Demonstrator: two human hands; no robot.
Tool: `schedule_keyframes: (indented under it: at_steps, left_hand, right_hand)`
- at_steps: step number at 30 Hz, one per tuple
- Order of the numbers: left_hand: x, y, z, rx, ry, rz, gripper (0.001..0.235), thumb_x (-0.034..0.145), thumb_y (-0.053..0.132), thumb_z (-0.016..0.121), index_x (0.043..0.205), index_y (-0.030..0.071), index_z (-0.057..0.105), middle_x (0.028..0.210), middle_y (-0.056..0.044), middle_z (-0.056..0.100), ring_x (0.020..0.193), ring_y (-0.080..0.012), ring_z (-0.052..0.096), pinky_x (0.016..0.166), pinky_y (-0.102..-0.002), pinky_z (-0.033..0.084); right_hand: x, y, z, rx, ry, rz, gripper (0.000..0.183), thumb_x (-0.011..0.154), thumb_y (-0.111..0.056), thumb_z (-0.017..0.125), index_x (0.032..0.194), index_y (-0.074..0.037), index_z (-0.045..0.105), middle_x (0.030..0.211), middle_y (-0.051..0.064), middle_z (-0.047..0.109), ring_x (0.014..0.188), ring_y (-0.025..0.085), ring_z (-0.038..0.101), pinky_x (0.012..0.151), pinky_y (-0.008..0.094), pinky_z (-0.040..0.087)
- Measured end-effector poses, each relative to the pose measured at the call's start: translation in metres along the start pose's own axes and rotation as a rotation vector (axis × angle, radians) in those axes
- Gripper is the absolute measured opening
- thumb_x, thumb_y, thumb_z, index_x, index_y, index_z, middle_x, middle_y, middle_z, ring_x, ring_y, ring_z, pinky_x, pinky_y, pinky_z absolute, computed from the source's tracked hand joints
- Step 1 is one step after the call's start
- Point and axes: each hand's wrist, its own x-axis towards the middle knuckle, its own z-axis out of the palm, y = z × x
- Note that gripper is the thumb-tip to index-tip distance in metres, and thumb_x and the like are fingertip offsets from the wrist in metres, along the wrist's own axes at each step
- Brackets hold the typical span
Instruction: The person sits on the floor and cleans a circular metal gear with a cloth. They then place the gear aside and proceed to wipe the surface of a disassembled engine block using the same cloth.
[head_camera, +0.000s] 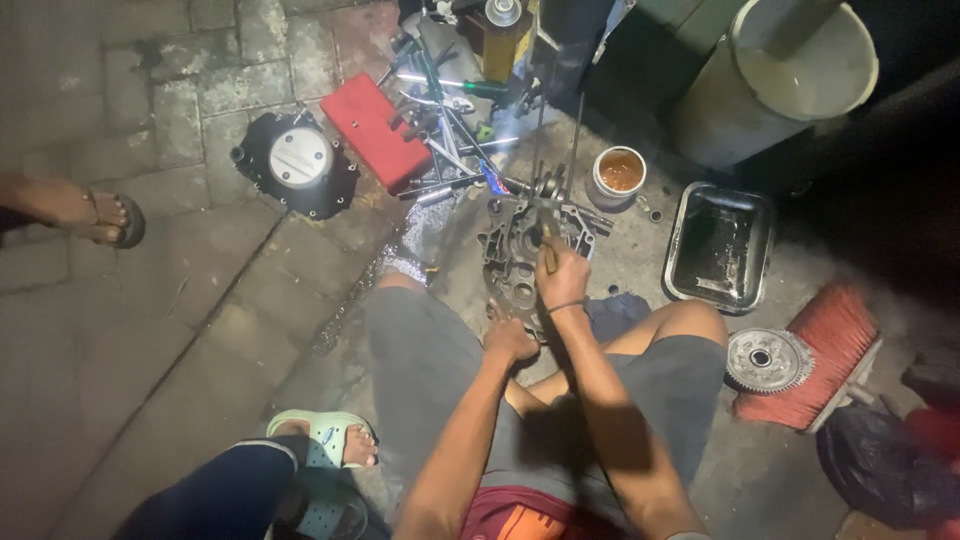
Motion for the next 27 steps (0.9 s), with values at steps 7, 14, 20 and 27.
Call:
schedule_keyframes:
  at_steps: [7, 14, 20, 27]
  left_hand:
    - [0.014, -0.007, 0.013, 0.025, -0.005, 0.002, 0.013, 0.082, 0.021, 0.068, 0.079, 0.009, 0.063, 0.066, -0.009, 0.054, 0.063, -0.0236, 0.053, 0.060, -0.040, 0.048]
    - [0.046, -0.027, 0.043, 0.042, 0.009, 0.000, 0.010, 0.078, 0.019, 0.067, 0.072, 0.015, 0.060, 0.060, -0.006, 0.052, 0.059, -0.0191, 0.052, 0.055, -0.037, 0.045]
    - [0.046, -0.029, 0.043, 0.039, -0.004, -0.006, 0.011, 0.079, 0.019, 0.067, 0.075, 0.015, 0.058, 0.063, -0.005, 0.051, 0.061, -0.0189, 0.050, 0.056, -0.037, 0.045]
    - [-0.003, 0.001, -0.009, -0.009, -0.002, -0.013, 0.010, 0.081, 0.020, 0.066, 0.078, 0.013, 0.059, 0.066, -0.008, 0.052, 0.065, -0.0223, 0.052, 0.060, -0.039, 0.048]
  right_hand:
    - [-0.008, 0.003, -0.002, 0.000, -0.031, 0.024, 0.016, 0.091, -0.008, 0.071, 0.105, -0.005, 0.077, 0.086, 0.022, 0.075, 0.084, 0.041, 0.074, 0.073, 0.049, 0.060]
    - [-0.027, 0.012, 0.008, 0.053, -0.078, 0.082, 0.021, 0.089, -0.014, 0.069, 0.108, -0.016, 0.079, 0.082, 0.016, 0.075, 0.085, 0.037, 0.074, 0.078, 0.046, 0.060]
    - [-0.029, 0.023, 0.011, 0.028, -0.107, 0.108, 0.022, 0.089, -0.017, 0.068, 0.109, -0.020, 0.078, 0.091, 0.015, 0.078, 0.092, 0.036, 0.074, 0.084, 0.047, 0.059]
    - [-0.026, 0.015, 0.009, 0.065, -0.143, 0.088, 0.022, 0.088, -0.009, 0.068, 0.107, -0.009, 0.078, 0.095, 0.021, 0.077, 0.094, 0.043, 0.072, 0.083, 0.052, 0.058]
